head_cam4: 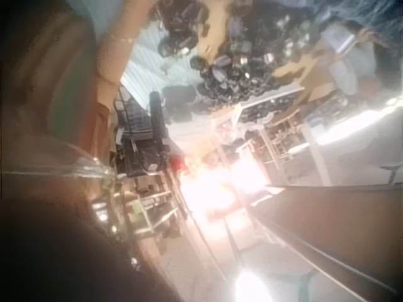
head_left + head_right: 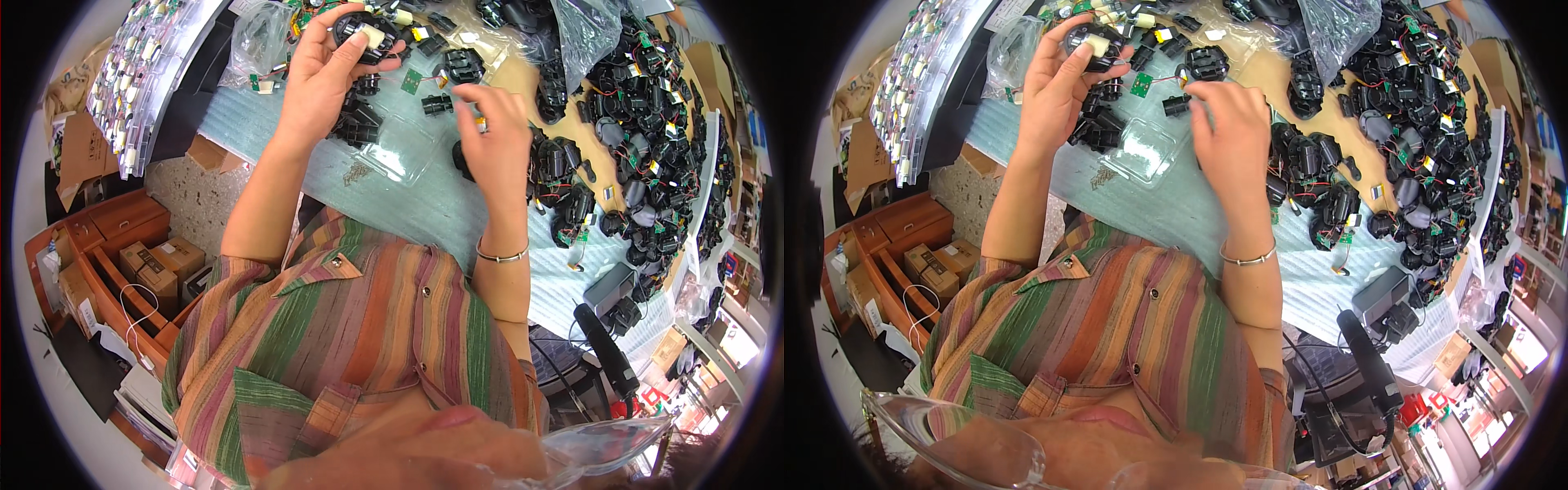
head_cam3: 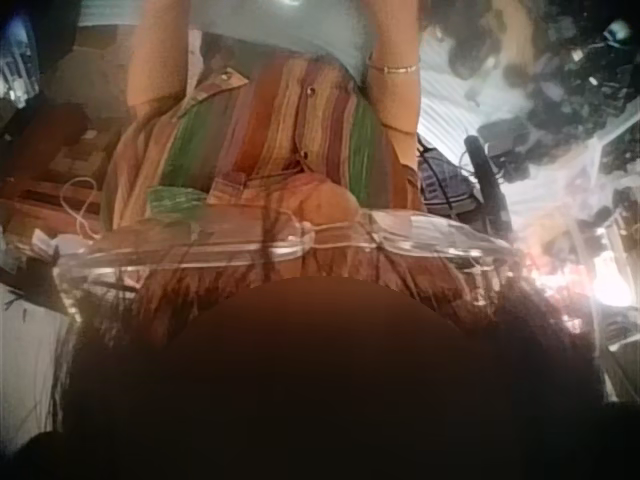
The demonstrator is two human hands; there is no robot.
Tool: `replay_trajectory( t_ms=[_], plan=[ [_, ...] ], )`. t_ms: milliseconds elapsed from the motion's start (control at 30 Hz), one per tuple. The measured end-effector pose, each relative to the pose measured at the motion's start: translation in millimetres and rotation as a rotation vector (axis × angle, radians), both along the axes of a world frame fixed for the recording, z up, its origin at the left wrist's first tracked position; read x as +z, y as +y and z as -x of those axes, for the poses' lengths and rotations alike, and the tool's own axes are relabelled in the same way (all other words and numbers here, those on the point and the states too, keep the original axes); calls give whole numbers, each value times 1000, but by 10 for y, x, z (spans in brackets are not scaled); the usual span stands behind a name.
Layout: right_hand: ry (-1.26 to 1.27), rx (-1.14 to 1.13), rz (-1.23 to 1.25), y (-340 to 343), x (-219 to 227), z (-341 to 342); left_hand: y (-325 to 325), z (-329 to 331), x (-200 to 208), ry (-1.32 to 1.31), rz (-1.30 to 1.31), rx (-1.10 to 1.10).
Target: The person assembles small black electronic components by hand, inserting small white cylindrical parts into the black housings. The person handles the items one at a time, picking them up from a pile on the table, inserting the white part, and placing the assembled unit back on the table.
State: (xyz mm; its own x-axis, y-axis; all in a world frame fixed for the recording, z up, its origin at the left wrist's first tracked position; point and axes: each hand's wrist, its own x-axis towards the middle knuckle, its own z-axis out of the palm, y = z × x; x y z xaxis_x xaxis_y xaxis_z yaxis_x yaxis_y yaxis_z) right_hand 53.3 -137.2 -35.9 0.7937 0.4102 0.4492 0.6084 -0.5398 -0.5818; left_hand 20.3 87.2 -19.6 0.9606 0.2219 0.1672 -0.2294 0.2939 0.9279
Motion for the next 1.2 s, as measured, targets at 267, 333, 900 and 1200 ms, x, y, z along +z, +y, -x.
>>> replay_trajectory(
  t_ms=[267, 333, 900, 1200],
  plan=[
    [-53, 50, 363, 213, 47, 104, -51, 43, -32, 140, 259, -66],
    [-79, 49, 248, 169, 49, 76, -39, 47, -47, 119, 245, -55],
    [560, 110, -804, 39, 226, 132, -268, 85, -21, 131, 200, -133],
    [307, -89, -557, 135, 150, 174, -542, 145, -28, 47, 4, -99]
  ],
)
